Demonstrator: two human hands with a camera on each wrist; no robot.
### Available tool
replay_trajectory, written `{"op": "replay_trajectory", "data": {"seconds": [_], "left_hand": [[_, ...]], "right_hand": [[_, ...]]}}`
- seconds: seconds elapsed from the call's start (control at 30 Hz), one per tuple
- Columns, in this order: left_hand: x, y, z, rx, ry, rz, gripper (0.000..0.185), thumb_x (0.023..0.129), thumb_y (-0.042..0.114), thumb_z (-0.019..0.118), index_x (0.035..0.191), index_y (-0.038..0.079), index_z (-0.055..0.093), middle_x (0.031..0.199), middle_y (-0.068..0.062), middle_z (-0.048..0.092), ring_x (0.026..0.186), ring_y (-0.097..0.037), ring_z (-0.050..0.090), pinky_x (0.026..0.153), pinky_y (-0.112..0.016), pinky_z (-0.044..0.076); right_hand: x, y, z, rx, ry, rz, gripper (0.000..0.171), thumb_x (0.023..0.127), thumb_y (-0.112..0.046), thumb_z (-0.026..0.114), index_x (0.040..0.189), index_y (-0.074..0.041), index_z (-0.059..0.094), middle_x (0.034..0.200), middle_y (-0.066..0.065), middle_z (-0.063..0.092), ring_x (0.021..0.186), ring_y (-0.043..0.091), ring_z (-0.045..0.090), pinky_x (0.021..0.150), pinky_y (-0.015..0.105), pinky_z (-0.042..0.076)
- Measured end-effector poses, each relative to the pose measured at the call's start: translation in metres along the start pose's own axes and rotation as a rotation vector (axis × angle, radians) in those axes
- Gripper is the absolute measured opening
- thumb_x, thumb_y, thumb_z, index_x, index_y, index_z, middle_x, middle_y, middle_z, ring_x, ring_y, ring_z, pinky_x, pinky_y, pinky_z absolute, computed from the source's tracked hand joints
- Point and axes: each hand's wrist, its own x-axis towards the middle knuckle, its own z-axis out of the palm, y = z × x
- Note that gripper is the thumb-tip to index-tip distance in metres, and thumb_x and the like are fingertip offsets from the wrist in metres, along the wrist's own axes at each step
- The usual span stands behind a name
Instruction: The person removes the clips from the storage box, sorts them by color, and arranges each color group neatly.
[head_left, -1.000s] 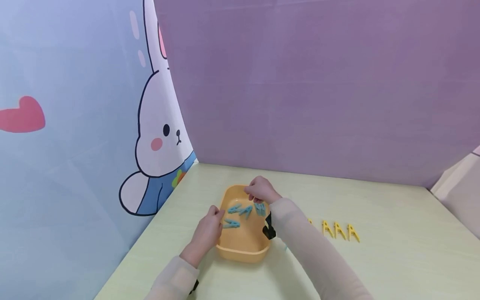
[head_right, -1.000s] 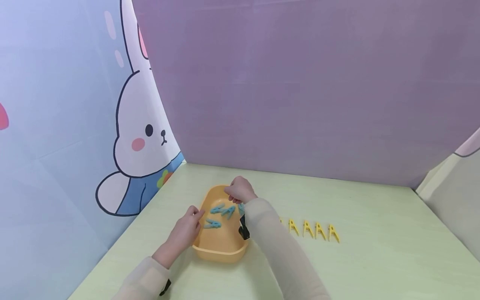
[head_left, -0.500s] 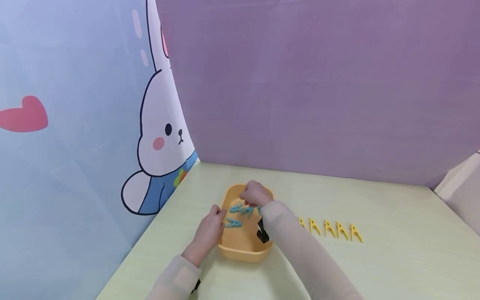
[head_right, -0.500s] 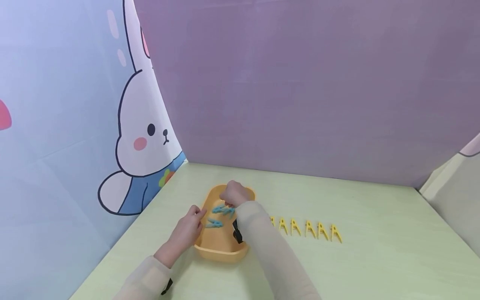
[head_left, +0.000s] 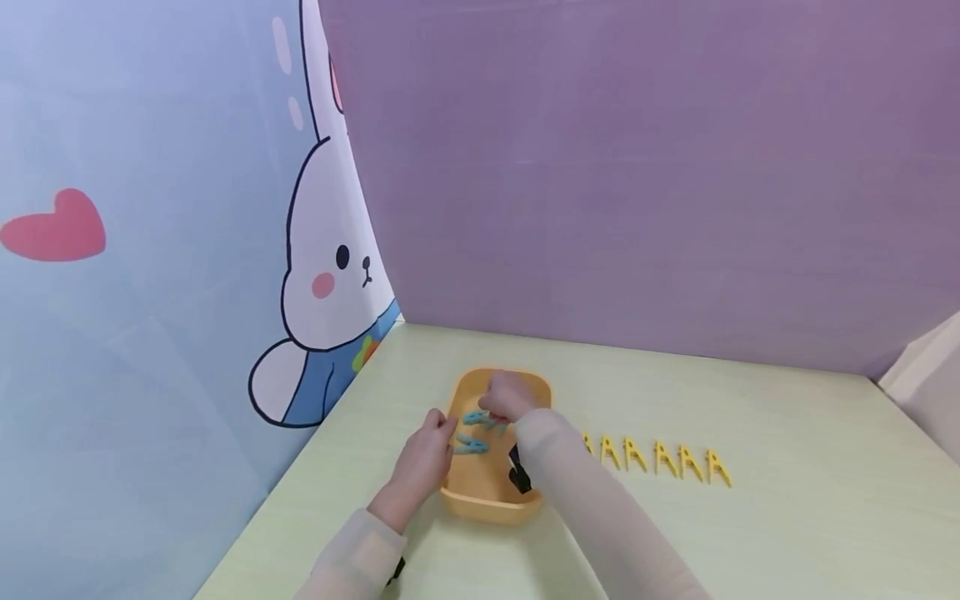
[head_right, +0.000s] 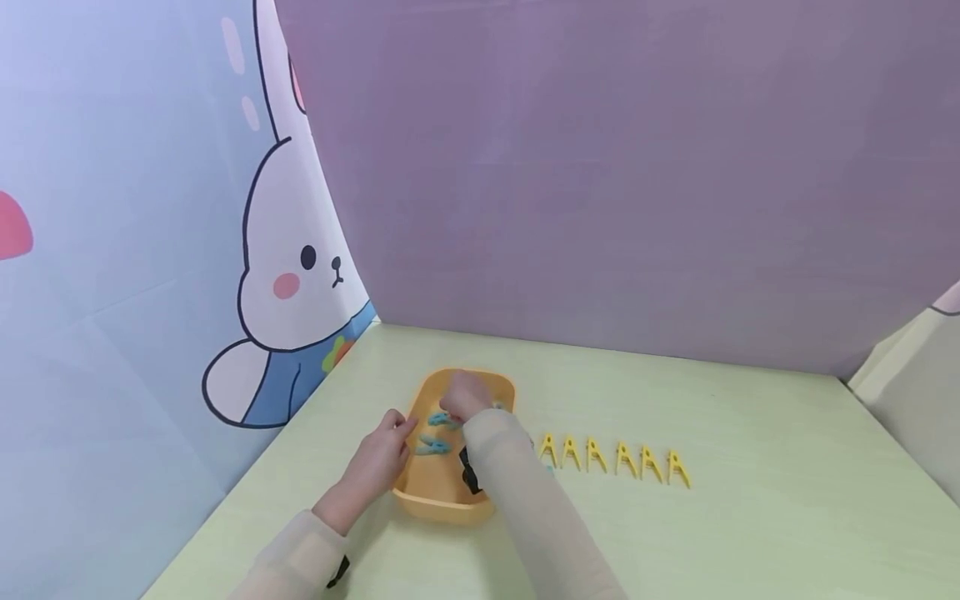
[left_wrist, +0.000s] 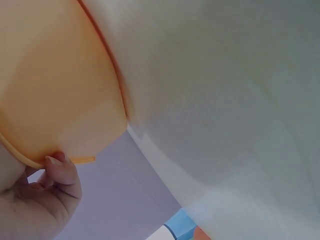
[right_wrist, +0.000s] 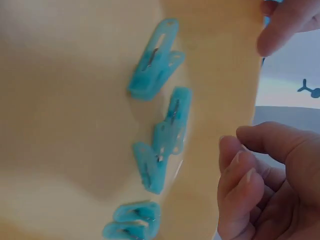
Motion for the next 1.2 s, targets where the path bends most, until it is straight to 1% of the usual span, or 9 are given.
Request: {"op": "replay_trajectory", "data": {"seconds": [0.07,0.13,0.2,0.27,0.4,0.63,1.0,1.07,1.2], "left_hand": [[0.0,0.0,0.0,0.0,-0.002,-0.003,0.042,0.078,-0.005,0.066,0.119,-0.007,0.057,0.094,-0.007,0.044,0.067,-0.014,0.05,0.054,-0.024,0.044],[0.0,0.0,0.0,0.001,0.0,-0.003,0.042,0.078,-0.005,0.065,0.119,-0.007,0.057,0.094,-0.007,0.044,0.067,-0.014,0.05,0.054,-0.024,0.044],[0.0,0.0,0.0,-0.002,0.003,-0.002,0.042,0.078,-0.006,0.065,0.119,-0.008,0.057,0.094,-0.007,0.044,0.067,-0.014,0.05,0.054,-0.023,0.044],[0.0,0.0,0.0,-0.008,0.005,0.002,0.042,0.077,-0.007,0.064,0.119,-0.008,0.056,0.094,-0.007,0.044,0.066,-0.014,0.05,0.053,-0.023,0.044],[0.0,0.001,0.0,-0.018,0.003,0.001,0.043,0.077,-0.007,0.064,0.12,-0.008,0.056,0.095,-0.007,0.045,0.067,-0.014,0.05,0.054,-0.022,0.044],[0.001,0.002,0.0,-0.013,-0.013,-0.009,0.043,0.078,-0.006,0.064,0.121,-0.008,0.055,0.096,-0.007,0.045,0.068,-0.014,0.05,0.055,-0.023,0.045],[0.0,0.0,0.002,0.01,0.005,0.015,0.041,0.078,-0.006,0.064,0.118,-0.009,0.056,0.095,-0.008,0.044,0.065,-0.015,0.05,0.054,-0.023,0.044],[0.0,0.0,0.002,0.01,0.002,0.014,0.042,0.078,-0.006,0.064,0.119,-0.009,0.056,0.095,-0.008,0.044,0.065,-0.015,0.05,0.054,-0.024,0.044],[-0.001,0.0,0.002,0.008,-0.003,0.012,0.042,0.078,-0.006,0.064,0.119,-0.009,0.056,0.095,-0.008,0.045,0.066,-0.015,0.051,0.054,-0.024,0.045]], "right_hand": [[0.0,0.003,0.001,-0.045,0.014,0.014,0.032,0.082,-0.005,0.057,0.054,-0.01,0.044,0.044,0.0,0.043,0.036,0.011,0.037,0.037,0.022,0.032],[0.001,0.006,0.004,-0.095,0.021,0.026,0.018,0.083,-0.005,0.058,0.065,-0.006,0.054,0.047,0.002,0.049,0.036,0.011,0.039,0.037,0.022,0.032],[0.002,0.009,0.006,-0.146,0.031,0.053,0.006,0.083,-0.006,0.059,0.078,-0.002,0.06,0.052,0.004,0.054,0.038,0.011,0.042,0.037,0.022,0.032],[0.003,0.01,0.008,-0.198,0.033,0.072,0.006,0.083,-0.006,0.059,0.086,-0.001,0.061,0.055,0.005,0.057,0.038,0.011,0.043,0.037,0.021,0.033],[0.002,0.011,0.009,-0.264,0.028,0.089,0.005,0.083,-0.006,0.059,0.081,-0.002,0.061,0.052,0.003,0.055,0.038,0.01,0.044,0.038,0.021,0.034],[0.001,0.015,0.011,-0.268,-0.008,0.055,0.014,0.082,-0.012,0.065,0.074,-0.004,0.058,0.05,0.003,0.051,0.037,0.011,0.041,0.038,0.021,0.033],[0.002,0.02,0.016,-0.309,-0.021,0.056,0.016,0.078,-0.006,0.061,0.063,-0.006,0.054,0.051,0.003,0.05,0.038,0.011,0.041,0.037,0.021,0.031],[0.003,0.02,0.017,-0.315,-0.02,0.062,0.015,0.078,-0.006,0.061,0.064,-0.006,0.055,0.052,0.003,0.052,0.039,0.011,0.042,0.037,0.021,0.031],[0.004,0.021,0.018,-0.335,0.006,0.08,0.007,0.078,-0.006,0.059,0.071,-0.004,0.057,0.063,0.006,0.053,0.048,0.014,0.046,0.038,0.022,0.033]]}}
